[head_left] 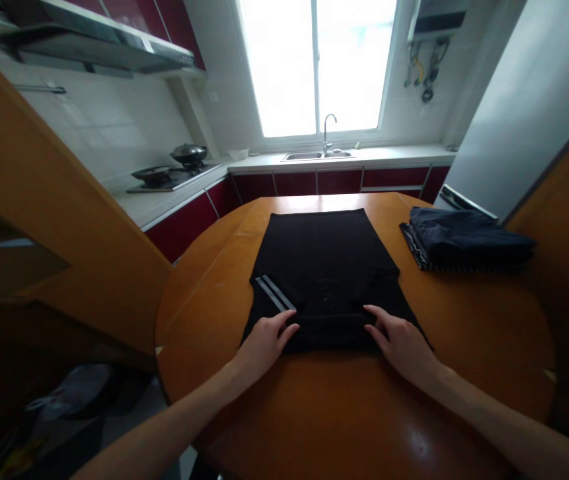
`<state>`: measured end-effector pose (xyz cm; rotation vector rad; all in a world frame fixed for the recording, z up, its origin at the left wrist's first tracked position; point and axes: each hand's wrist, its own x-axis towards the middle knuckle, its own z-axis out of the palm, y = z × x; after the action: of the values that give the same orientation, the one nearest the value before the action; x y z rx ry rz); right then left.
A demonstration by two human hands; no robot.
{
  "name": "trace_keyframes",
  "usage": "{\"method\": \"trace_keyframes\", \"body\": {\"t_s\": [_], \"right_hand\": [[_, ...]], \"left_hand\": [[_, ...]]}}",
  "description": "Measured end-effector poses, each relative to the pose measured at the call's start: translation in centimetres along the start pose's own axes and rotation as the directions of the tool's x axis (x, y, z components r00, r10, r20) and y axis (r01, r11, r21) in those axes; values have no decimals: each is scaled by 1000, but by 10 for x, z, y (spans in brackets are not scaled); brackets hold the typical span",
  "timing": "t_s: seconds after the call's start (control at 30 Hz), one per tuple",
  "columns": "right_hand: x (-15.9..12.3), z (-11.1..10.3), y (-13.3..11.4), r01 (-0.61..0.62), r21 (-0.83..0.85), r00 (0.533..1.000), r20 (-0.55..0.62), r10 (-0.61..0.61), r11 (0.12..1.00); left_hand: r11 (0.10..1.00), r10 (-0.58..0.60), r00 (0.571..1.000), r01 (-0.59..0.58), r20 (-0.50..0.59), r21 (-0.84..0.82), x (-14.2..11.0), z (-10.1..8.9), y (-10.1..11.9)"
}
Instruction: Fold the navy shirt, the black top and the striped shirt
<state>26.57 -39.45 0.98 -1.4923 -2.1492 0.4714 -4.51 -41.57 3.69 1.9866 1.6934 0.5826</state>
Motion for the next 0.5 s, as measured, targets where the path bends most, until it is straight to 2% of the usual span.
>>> {"method": "trace_keyframes", "body": {"t_s": [0.13,0.2,0.27,0.33,0.4,0.43,0.5], "right_hand": [[-1,0,2,78,-133,995,-48,-85,988],[-3,-3,-2,128,-208,987,-73,-146,970],[-6,-7,-12,171,-263,973,-109,-206,950],[-9,-7,-24,254,-267,949,-114,-293,929],[-12,-2,-36,379,-239,912,-70,-405,894],[-12,2,-41,436,-227,890,-36,-455,871],[-13,12,-45,504,-214,860,33,-509,837]], "left_hand": [[979,72,996,-62,-45,195,-5,1,0],[935,173,980,-133,-96,328,-9,-1,6],[870,318,944,-252,-90,424,-12,-3,15],[795,460,888,-419,14,439,-13,-2,26],[729,545,824,-556,153,399,-11,4,34],[710,560,802,-593,207,380,-10,8,36],[702,556,787,-617,268,356,-7,17,36]]}}
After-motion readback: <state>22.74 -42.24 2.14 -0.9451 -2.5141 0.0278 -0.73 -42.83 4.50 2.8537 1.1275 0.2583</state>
